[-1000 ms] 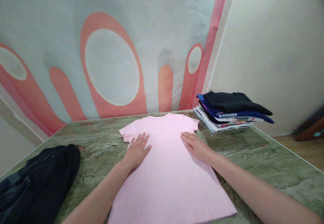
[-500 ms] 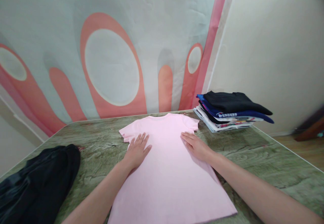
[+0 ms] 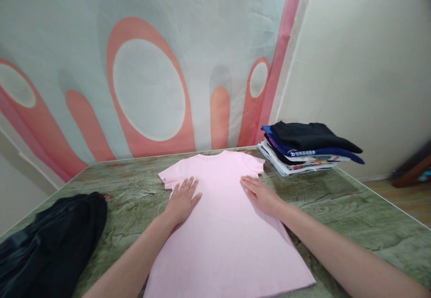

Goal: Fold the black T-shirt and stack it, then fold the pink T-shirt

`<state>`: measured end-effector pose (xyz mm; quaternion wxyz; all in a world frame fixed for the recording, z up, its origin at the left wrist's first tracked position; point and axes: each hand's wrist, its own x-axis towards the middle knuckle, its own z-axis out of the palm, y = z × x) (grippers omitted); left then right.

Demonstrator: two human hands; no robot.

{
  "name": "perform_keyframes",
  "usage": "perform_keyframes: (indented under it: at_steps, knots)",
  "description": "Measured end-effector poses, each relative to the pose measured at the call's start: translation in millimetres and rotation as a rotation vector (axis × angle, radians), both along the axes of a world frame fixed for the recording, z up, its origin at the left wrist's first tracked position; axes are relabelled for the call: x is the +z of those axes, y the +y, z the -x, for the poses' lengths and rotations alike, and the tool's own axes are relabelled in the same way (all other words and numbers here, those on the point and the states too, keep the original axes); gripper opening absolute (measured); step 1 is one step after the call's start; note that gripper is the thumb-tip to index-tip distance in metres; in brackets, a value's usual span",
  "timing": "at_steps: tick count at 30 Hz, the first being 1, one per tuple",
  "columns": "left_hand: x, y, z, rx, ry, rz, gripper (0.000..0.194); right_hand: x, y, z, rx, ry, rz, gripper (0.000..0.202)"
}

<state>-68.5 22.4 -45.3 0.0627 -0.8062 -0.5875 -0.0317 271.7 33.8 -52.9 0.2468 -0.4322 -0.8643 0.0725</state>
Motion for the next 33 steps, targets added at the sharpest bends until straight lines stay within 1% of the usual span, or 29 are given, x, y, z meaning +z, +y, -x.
perform_keyframes:
  at_steps: [4,8,14,20,29,33]
  knots:
    - [2.2,-0.9,-1.0,0.009,0.002,0.010,0.057,1.4,-0.6,0.2,0.001,-0.009,0.014,0.046]
    - [1.2,-0.6,-0.7,0.002,-0.005,0.009,0.058,0.9,-0.4,-0.3,-0.002,-0.010,0.018,0.046]
    - [-2.4,0.9,0.8,-0.004,0.003,-0.006,0.058,-2.7,1.3,-1.1,0.000,-0.007,0.003,0.044]
    - [-0.4,-0.2,-0.4,0.003,0.002,0.005,0.058,-5.7,2.6,-1.4,0.005,0.009,-0.006,0.045]
    - [-2.4,1.3,1.0,-0.006,-0.016,-0.005,0.057,-2.6,1.6,-0.6,0.009,0.007,-0.007,0.044]
    - [-1.1,0.6,0.3,-0.002,-0.017,0.010,0.058,-1.8,1.5,-0.4,0.010,0.006,-0.004,0.044]
